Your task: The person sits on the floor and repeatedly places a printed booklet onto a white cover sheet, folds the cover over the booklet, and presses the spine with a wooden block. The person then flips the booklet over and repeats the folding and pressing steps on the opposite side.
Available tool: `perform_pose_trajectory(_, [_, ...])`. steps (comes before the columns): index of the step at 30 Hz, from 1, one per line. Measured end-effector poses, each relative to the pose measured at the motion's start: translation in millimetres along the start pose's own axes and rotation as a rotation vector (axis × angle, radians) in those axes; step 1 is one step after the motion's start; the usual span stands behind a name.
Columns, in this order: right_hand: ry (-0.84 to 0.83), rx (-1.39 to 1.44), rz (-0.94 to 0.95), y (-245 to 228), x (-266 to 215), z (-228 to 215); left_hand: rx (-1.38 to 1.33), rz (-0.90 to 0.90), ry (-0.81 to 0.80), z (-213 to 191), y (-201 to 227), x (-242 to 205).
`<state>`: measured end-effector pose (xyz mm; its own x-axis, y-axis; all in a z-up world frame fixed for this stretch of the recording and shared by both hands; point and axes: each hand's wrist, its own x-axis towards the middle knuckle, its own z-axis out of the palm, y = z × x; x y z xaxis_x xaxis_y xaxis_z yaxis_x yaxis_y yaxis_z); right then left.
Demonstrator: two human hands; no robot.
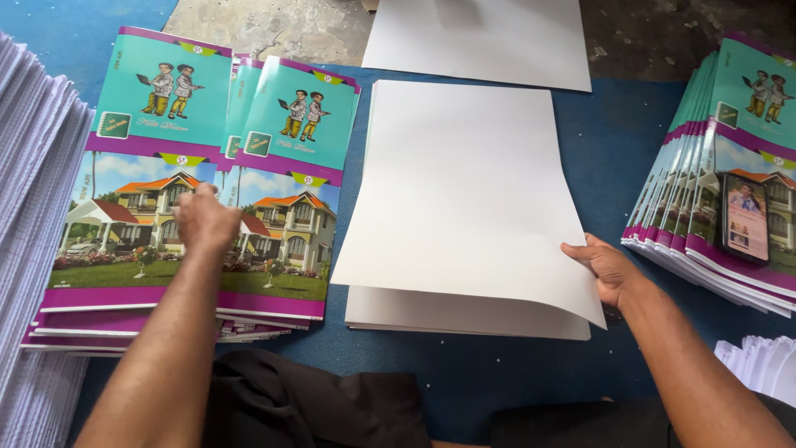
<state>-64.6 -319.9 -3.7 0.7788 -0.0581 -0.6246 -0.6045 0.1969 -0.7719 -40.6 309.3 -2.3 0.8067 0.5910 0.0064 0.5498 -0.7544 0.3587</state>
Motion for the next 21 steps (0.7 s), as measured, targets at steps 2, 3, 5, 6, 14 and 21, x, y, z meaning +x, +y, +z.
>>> perform_pose_trajectory(2, [0.038, 0.035, 0.021, 0, 0, 0, -0.024, 0.047, 0.000, 8, 9, -5])
perform_pose_trajectory(3, [0.059, 0.052, 0.031, 0, 0, 0, -0.036, 0.072, -0.001, 12, 16, -9])
perform_pose_trajectory(5, [-0.007, 0.050, 0.010, 0, -2, 0, -0.116, 0.233, -0.036, 18, 37, -15])
perform_pose_trajectory(6, [-0.040, 0.049, 0.000, 0, -3, 1, -0.141, 0.308, -0.032, 21, 48, -22])
perform_pose_trajectory(14, [0.023, -0.086, -0.035, -4, -15, 8, -0.595, 0.091, -0.605, 58, 127, -96])
perform_pose_trajectory(21, [0.110, -0.297, -0.111, -9, -20, 11, -0.696, 0.026, -0.448, 91, 134, -119])
